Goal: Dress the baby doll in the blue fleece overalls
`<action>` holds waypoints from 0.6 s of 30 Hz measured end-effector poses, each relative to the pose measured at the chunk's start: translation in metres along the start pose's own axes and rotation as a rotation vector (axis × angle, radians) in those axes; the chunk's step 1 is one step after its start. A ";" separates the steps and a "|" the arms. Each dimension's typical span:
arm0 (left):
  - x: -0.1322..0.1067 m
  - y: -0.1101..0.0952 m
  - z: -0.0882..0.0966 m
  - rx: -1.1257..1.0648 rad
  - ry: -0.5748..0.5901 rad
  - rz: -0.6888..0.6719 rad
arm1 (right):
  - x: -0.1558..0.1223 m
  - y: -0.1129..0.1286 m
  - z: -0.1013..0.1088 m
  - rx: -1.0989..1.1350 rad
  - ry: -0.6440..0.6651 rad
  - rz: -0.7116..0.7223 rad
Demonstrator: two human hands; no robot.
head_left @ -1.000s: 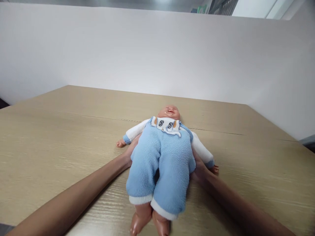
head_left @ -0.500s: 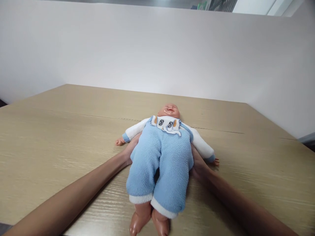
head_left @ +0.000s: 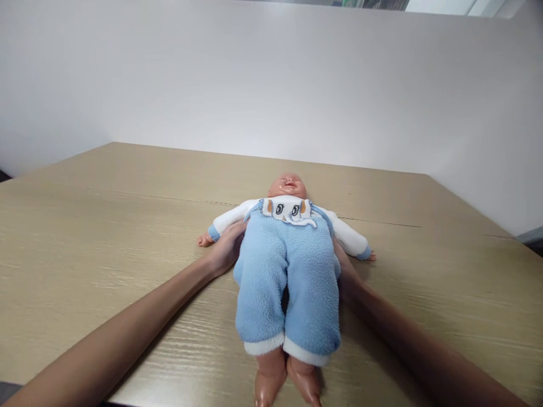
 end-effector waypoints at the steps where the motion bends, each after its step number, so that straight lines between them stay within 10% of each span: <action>1: 0.000 0.002 0.002 -0.011 -0.020 0.014 | 0.000 -0.004 0.000 0.041 0.023 -0.031; 18: 0.011 0.022 0.011 -0.079 -0.116 0.068 | -0.006 0.005 0.018 0.189 -0.051 -0.065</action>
Point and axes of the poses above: each hand's wrist, its own x-axis towards the middle knuckle, its own z-axis out of the back of the hand, y = z × x, the point moved 9 cm from there along x, towards the middle knuckle, and after that the axes turned 5 degrees about -z, right-handed, at the moved point
